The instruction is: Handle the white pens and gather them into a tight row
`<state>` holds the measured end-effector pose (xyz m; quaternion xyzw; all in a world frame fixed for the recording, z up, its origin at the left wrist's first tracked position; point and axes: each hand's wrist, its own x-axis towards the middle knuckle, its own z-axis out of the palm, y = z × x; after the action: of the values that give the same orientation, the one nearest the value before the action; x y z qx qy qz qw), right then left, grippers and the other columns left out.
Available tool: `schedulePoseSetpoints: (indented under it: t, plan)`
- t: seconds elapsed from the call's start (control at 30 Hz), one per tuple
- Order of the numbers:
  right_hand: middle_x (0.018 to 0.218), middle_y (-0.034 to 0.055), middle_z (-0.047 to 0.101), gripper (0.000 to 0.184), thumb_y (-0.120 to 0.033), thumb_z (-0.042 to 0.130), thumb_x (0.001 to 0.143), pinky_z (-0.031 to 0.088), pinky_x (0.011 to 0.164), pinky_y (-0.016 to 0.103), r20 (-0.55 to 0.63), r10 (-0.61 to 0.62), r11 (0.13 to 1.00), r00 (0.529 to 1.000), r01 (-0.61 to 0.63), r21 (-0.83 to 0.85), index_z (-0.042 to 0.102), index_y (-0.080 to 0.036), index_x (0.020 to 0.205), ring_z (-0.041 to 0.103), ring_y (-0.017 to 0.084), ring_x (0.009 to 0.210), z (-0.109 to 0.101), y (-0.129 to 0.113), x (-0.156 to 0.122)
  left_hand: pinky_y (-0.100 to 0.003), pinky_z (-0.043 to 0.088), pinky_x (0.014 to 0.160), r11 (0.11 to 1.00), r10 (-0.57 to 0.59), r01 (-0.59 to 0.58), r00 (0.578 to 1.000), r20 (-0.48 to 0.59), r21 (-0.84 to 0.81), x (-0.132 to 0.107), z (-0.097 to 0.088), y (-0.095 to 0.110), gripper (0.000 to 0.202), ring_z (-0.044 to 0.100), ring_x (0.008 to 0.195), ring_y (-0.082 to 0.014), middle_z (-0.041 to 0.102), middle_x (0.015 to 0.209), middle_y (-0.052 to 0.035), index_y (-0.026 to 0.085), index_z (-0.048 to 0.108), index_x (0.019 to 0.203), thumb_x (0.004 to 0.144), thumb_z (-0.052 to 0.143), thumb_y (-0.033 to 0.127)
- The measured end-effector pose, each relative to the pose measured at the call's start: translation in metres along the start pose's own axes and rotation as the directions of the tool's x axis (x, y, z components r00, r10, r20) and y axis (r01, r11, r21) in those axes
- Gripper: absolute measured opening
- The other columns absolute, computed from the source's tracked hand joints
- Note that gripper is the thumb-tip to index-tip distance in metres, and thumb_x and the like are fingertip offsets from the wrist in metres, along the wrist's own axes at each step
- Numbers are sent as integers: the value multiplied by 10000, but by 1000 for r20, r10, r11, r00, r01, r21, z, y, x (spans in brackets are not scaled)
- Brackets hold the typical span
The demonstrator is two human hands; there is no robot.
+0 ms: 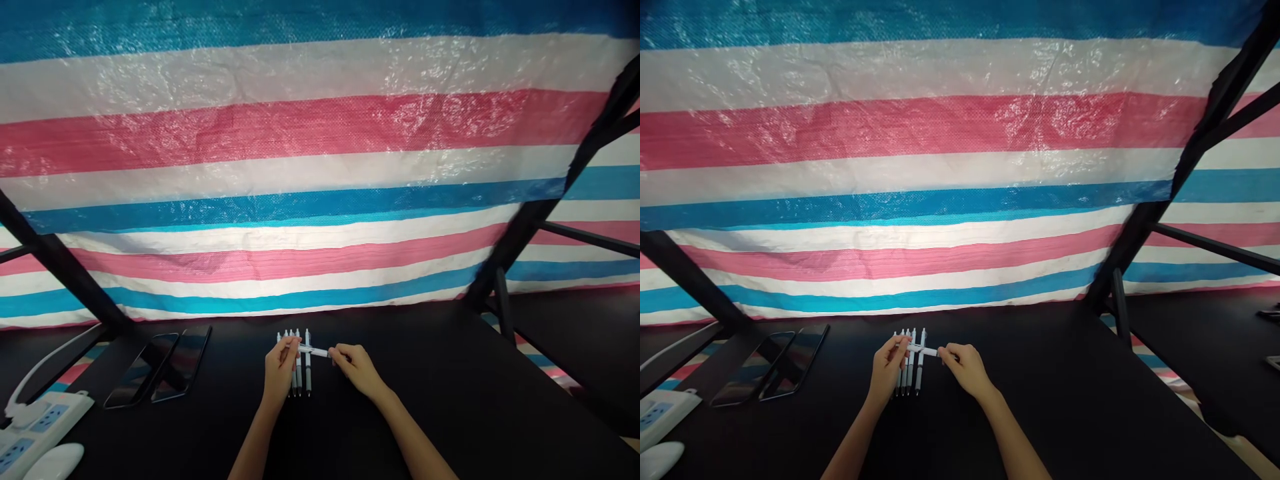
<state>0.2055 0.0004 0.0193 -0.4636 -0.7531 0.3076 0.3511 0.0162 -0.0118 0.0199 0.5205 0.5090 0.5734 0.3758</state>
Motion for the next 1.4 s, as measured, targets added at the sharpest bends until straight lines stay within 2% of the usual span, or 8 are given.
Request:
schedulePoseSetpoints:
  t: [0.13,0.27,0.47,0.6,0.7,0.93,1.1,1.4]
  plan:
    - [606,-59,474,185,-394,541,827,323,483,203,-15,-7,998,1000,8,67,536,-215,872,442,100,502,3,6,0,-206,335,414,1000,-17,18,998,-56,13,1,-2,-1,415,407,423,-81,486,542,28,136,656,801,743,552,533]
    - [731,-36,540,345,-382,573,809,374,522,216,-31,-9,1000,999,10,13,483,-240,1111,499,115,552,3,6,0,-205,319,402,999,-18,20,997,-70,25,1,-2,-4,434,397,411,-79,473,526,34,136,657,802,733,552,552]
    - [764,-5,614,310,-318,324,944,385,604,246,24,-82,982,996,85,-167,571,-222,784,575,151,701,-1,-4,-2,-203,300,406,998,3,0,999,-32,68,0,-1,-7,410,379,415,-75,467,532,32,133,653,811,762,536,523]
    - [781,-20,597,98,-314,491,866,403,590,244,0,-72,979,997,71,-193,543,-236,893,563,144,667,0,-1,-2,-203,297,406,997,10,-7,999,-38,71,1,-2,-6,408,375,416,-74,459,537,35,135,650,814,773,524,521]
    - [880,1,589,269,-306,596,793,437,641,258,-27,-87,979,996,80,-187,514,-238,1040,571,160,746,1,1,-2,-204,296,407,997,7,-4,999,-41,71,1,-2,-7,411,376,414,-74,455,534,37,135,646,807,767,529,527]
    - [843,22,600,251,-286,359,947,426,708,296,42,-175,945,984,180,-272,575,-228,833,543,174,796,0,-3,-1,-210,296,430,994,15,-13,1000,-20,109,1,-1,-11,388,371,426,-74,468,546,31,130,648,824,788,519,494]
    - [839,16,590,44,-236,534,851,432,678,287,-6,-147,960,989,141,-242,539,-222,892,544,175,776,1,1,-1,-213,294,431,996,5,-3,1000,-21,92,1,-2,-11,397,372,424,-77,462,546,31,131,650,823,784,521,503]
    - [884,33,618,214,-269,386,938,435,741,315,29,-201,949,979,202,-244,598,-242,930,556,187,830,2,-3,0,-209,295,425,996,15,-11,999,-35,87,0,-1,-9,399,376,425,-79,474,544,29,134,659,813,764,540,512]
